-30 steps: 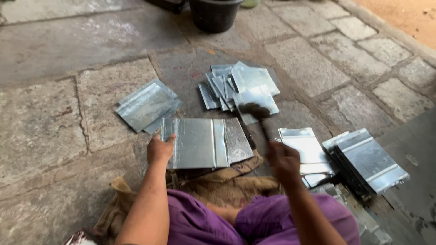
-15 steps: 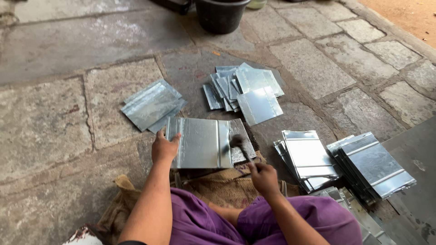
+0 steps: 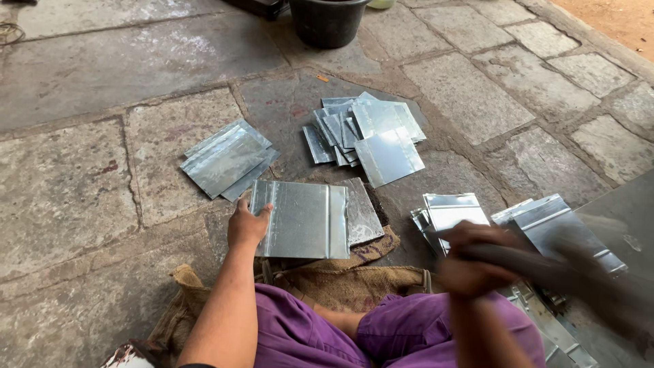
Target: The person sits on a paved floor and repeatedly hammers a rectangular metal sheet placed on a burlap sack. They hold the sheet with their left hand and strike it with a hammer in their right hand, working on the edges and surface. Finished sheets are stacked nearby.
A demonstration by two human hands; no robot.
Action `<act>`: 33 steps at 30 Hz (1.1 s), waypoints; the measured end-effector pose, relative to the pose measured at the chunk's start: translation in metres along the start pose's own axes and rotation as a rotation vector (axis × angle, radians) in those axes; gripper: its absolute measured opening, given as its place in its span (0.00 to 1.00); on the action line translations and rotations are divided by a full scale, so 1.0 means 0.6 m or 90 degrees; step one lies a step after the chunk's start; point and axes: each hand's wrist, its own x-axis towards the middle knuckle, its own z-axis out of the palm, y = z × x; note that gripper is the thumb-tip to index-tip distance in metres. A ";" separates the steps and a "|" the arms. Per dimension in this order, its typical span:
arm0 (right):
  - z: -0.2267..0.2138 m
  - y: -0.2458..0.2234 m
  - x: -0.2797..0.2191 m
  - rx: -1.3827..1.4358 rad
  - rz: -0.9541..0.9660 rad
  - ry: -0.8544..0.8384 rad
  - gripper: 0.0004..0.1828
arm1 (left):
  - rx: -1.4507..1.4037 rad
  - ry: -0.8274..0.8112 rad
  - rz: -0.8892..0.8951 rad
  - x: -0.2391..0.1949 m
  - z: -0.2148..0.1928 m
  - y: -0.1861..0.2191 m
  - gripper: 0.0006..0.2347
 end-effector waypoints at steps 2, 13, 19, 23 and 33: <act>0.028 0.063 -0.089 -0.321 0.084 -0.140 0.12 | -0.004 0.012 0.012 -0.001 0.001 -0.002 0.36; 0.045 -0.069 0.111 -0.071 0.153 0.038 0.19 | 0.042 0.027 0.028 0.024 0.032 -0.031 0.36; 0.081 -0.023 0.046 -0.102 -0.031 0.024 0.18 | 0.040 -0.024 -0.001 0.014 0.030 -0.022 0.37; 0.086 0.084 -0.084 -0.401 0.340 -0.230 0.18 | 0.067 0.040 0.046 0.020 0.036 -0.031 0.37; 0.081 0.023 0.022 -0.113 0.178 -0.034 0.18 | 0.073 0.026 0.032 0.018 0.041 -0.042 0.35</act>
